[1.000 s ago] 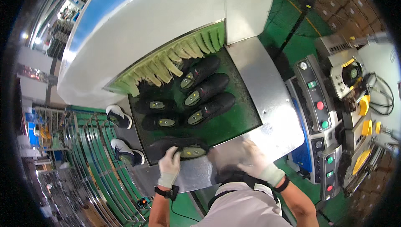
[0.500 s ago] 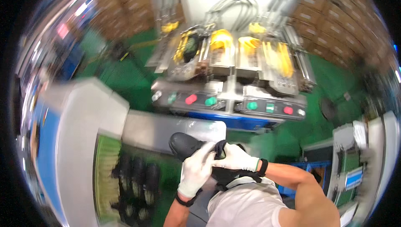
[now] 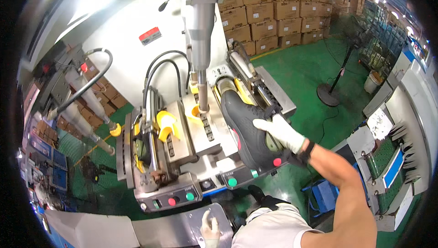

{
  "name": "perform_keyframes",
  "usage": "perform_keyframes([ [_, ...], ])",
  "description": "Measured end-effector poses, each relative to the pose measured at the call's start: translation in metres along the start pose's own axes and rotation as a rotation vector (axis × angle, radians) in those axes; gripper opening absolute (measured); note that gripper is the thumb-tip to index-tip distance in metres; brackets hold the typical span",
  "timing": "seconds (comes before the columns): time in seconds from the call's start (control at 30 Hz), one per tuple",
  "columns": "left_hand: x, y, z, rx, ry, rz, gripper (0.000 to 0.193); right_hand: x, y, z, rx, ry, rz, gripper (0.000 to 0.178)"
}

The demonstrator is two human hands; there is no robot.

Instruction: Operating an industrial shoe machine to process and assemble footwear components.

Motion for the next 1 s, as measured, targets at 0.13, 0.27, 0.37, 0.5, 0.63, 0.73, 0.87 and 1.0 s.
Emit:
perform_keyframes([
  [0.13,-0.018,-0.025,0.012,0.194,-0.073,-0.03,0.042,0.044,0.01,0.126,-0.285,0.061,-0.209,0.054],
  [0.27,-0.015,-0.067,0.01,0.193,0.03,-0.048,0.045,0.071,0.018,0.25,0.025,0.265,-1.066,0.064],
  [0.37,-0.014,-0.106,-0.005,0.353,-0.01,0.009,0.045,0.056,0.064,0.292,0.058,0.269,-1.501,0.059],
  [0.5,0.0,-0.106,-0.007,0.386,0.009,0.005,0.044,0.054,0.082,0.298,0.056,0.371,-1.486,0.052],
  [0.63,0.002,-0.128,-0.005,0.403,-0.036,-0.009,0.043,0.057,0.069,0.295,-0.14,0.374,-1.492,0.061],
  [0.73,0.01,-0.148,-0.012,0.362,-0.029,-0.002,0.043,0.055,0.068,0.279,-0.17,0.462,-1.376,0.065],
  [0.87,0.029,-0.151,-0.023,0.359,-0.045,0.015,0.042,0.063,0.096,0.241,-0.049,0.409,-1.18,0.107],
  [1.0,0.025,-0.178,-0.055,0.542,-0.14,0.048,0.051,0.042,0.095,0.193,-0.201,0.412,-1.37,0.119],
])
Point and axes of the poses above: each hand's wrist, its own z-axis towards the middle knuckle, its own x-axis out of the back of the hand, y = z × x, the point moved 9 cm from there along z, towards the middle knuckle, and after that the axes turned 9 degrees about z, right-handed, at the moved point
